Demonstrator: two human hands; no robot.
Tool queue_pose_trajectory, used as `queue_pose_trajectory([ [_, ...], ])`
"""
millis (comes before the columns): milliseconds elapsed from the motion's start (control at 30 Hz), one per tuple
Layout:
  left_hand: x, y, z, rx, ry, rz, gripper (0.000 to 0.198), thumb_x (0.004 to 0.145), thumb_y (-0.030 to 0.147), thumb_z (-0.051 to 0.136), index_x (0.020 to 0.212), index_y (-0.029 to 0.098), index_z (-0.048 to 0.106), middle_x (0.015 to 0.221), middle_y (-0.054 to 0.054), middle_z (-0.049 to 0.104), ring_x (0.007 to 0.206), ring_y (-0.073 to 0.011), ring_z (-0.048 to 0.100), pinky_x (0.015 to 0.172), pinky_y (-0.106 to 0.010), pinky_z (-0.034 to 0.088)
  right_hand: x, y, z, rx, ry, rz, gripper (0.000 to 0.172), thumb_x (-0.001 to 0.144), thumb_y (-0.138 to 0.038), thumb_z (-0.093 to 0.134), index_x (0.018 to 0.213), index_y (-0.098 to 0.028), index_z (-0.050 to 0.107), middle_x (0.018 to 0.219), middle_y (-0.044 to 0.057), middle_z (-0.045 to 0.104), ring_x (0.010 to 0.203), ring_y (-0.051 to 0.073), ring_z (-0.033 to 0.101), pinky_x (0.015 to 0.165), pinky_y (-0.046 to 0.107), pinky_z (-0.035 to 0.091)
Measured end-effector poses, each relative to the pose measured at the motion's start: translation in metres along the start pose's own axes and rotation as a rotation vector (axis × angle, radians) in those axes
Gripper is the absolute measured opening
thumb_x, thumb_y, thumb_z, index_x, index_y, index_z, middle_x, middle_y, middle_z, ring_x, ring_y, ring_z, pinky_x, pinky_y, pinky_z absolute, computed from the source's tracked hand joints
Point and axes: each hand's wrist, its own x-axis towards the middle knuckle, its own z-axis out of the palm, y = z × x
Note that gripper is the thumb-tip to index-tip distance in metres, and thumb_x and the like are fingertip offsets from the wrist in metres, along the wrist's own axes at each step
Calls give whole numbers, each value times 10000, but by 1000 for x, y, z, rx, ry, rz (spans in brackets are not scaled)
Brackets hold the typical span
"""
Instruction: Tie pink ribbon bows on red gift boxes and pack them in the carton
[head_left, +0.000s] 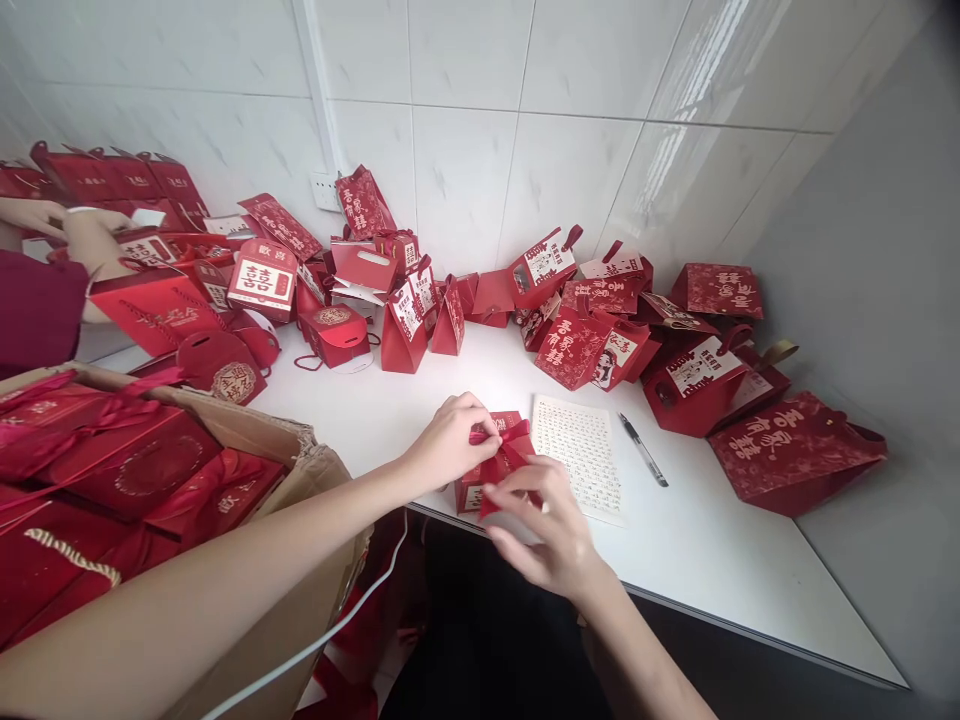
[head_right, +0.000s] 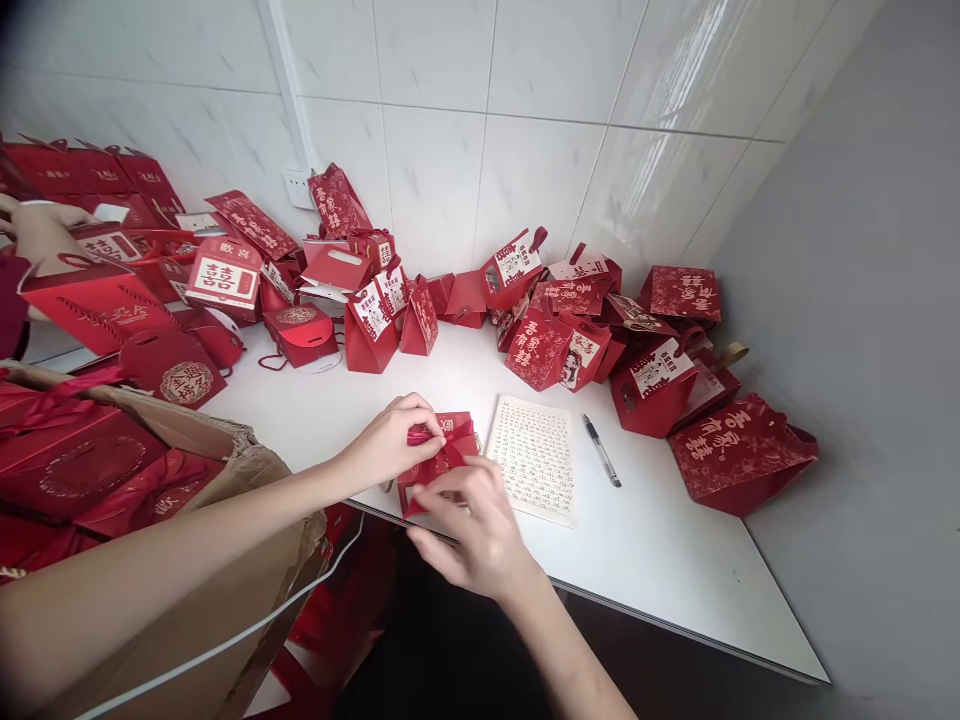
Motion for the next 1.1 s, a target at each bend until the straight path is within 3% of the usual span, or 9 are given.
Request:
queue_pose_trajectory([
  [67,0,0,-1,5,-11,8,66,757,216,570,706,197,607,875,-26,554,912,-193,532,854,-355,426,-6,-1,-13,-53,122,283,177,860,-298,459,924,-189,583,824,61,561,778,190,548,680,363,453],
  [133,0,0,-2,9,-11,7,61,759,218,567,715,196,601,869,-26,550,908,-192,529,851,-358,427,-13,-2,-23,-59,142,647,287,899,-363,367,758,-195,552,700,34,537,667,170,526,593,305,422],
  [200,0,1,-1,14,-1,8,47,757,212,568,723,193,595,866,-23,548,906,-189,525,851,-360,426,-17,-3,-26,16,0,922,418,907,-445,314,635,-197,511,593,14,511,573,152,497,537,274,388],
  [267,0,1,0,21,9,15,42,757,207,567,725,193,591,868,-20,547,909,-188,520,850,-362,425,-18,-4,-23,129,-141,1047,484,881,-525,329,581,-190,509,554,13,506,546,148,487,514,262,370],
  [500,-2,2,1,32,13,12,62,765,196,549,728,194,598,876,-22,549,914,-191,519,847,-366,423,-13,-2,-10,395,-114,989,439,835,-528,430,559,-188,462,538,-16,440,541,122,422,529,244,349],
  [767,0,2,-2,8,2,3,84,753,199,558,682,194,603,861,-17,561,896,-186,539,855,-356,420,-19,-1,-9,417,-44,975,417,807,-482,444,505,-199,392,516,-23,399,510,109,364,478,235,318],
  [933,0,2,-2,19,-4,9,76,762,221,563,705,196,606,857,-18,549,886,-186,534,843,-355,428,-25,-2,-10,479,17,951,431,819,-479,431,492,-198,422,511,-7,449,516,121,425,502,248,358],
  [1000,1,1,-2,24,2,5,69,764,217,565,715,195,608,856,-17,545,885,-184,533,840,-350,429,-29,-10,-6,550,-24,937,456,829,-521,405,522,-190,472,525,2,484,523,125,460,517,253,376],
  [1100,2,1,-1,31,13,-2,56,761,206,569,722,193,607,857,-16,541,892,-182,529,848,-344,422,-27,-28,10,618,-239,974,456,828,-546,425,584,-173,524,543,2,515,519,116,480,516,241,372],
])
